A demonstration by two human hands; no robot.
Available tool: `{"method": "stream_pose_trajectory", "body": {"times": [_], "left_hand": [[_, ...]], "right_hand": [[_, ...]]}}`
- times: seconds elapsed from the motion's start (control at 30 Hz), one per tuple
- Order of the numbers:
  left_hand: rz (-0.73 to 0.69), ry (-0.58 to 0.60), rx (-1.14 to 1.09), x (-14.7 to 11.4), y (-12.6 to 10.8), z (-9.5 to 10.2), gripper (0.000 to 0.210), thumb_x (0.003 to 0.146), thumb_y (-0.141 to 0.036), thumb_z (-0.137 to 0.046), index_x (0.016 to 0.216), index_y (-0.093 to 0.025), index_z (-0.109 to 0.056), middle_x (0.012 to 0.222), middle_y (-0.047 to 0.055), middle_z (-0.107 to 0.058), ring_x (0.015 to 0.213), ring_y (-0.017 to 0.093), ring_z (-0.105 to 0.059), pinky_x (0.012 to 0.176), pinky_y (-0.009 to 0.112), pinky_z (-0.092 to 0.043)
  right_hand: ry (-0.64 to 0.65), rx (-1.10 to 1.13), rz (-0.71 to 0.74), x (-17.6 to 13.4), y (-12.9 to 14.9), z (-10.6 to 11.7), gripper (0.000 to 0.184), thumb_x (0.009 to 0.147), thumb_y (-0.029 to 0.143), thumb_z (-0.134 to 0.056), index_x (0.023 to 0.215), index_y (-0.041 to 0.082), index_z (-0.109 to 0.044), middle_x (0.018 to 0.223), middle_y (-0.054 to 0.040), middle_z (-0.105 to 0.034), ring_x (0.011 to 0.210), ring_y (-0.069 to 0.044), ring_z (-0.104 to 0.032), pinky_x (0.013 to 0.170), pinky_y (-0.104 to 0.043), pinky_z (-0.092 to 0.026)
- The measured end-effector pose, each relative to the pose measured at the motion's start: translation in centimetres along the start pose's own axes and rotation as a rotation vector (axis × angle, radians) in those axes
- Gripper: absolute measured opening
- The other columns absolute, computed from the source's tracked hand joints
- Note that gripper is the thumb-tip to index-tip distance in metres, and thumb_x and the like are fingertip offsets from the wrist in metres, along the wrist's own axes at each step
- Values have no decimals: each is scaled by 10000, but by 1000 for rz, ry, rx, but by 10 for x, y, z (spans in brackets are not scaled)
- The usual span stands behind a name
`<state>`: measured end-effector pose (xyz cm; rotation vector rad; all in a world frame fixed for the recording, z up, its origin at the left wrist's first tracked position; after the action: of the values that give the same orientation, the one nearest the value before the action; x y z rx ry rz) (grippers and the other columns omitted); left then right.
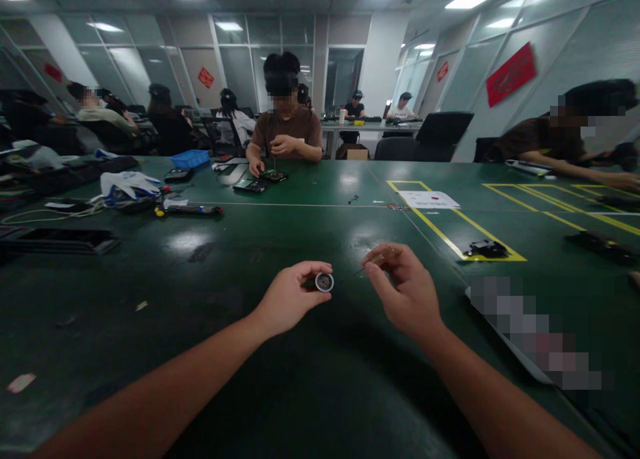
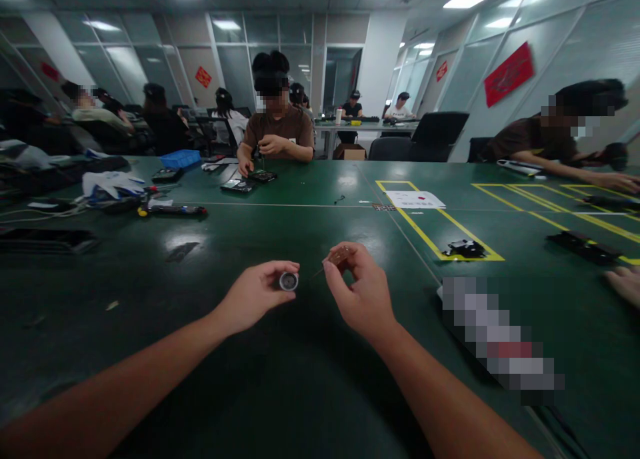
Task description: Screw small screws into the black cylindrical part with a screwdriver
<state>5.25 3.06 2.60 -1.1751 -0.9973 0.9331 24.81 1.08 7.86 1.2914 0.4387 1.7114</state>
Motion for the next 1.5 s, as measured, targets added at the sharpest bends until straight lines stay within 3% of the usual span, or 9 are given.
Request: {"method": "stream_pose_trajectory", "body": {"times": [0.17,0.4,0.9,1.27,1.5], "left_hand": [[-40,-5,-18,3,13,-6,434,724,-90,-761,1138,-207,-703,1128,61,-737,1052,219,-694,995,401,-536],[-49,-19,-93,1,18,-5,473,727,-80,-767,1171,-212,-670,1213,80,-712,1137,240,-670,989,417,-560],[-28,11,-131,0,21,-5,444,732,-69,-757,1154,-190,-686,1158,71,-727,1103,232,-684,967,406,-579],[-104,-24,-129,1,24,-2,454,730,-80,-770,1158,-221,-716,1300,64,-677,1183,242,-651,982,412,-585],[-99,1,-71,0,19,-2,442,749,-87,-766,1168,-213,-705,1162,53,-731,1100,220,-687,1011,418,-559]], "right_hand": [[-149,173,-8,-8,15,6,151,888,244,-648,1000,241,-547,875,-28,-722,756,-178,-720,701,-329,-600],[-3,148,-7,-14,12,-10,195,908,292,-653,1057,237,-539,955,-73,-766,810,-212,-756,703,-353,-630],[9,91,38,-14,10,-12,213,905,240,-642,1082,236,-523,952,-62,-762,827,-205,-760,715,-339,-612],[10,91,79,-14,11,-11,252,892,184,-648,1100,252,-525,958,-41,-760,824,-203,-763,717,-338,-605],[-16,145,84,-16,9,-9,256,907,187,-640,1120,262,-519,976,-43,-751,835,-199,-763,683,-315,-613]]}}
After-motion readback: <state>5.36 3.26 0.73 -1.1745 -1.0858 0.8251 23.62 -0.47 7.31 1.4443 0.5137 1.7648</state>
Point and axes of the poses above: each hand's wrist, its own x-axis towards the middle knuckle, its own z-axis out of the back of the hand, y = z × x, the point moved 6 cm from there along x, towards the middle knuckle
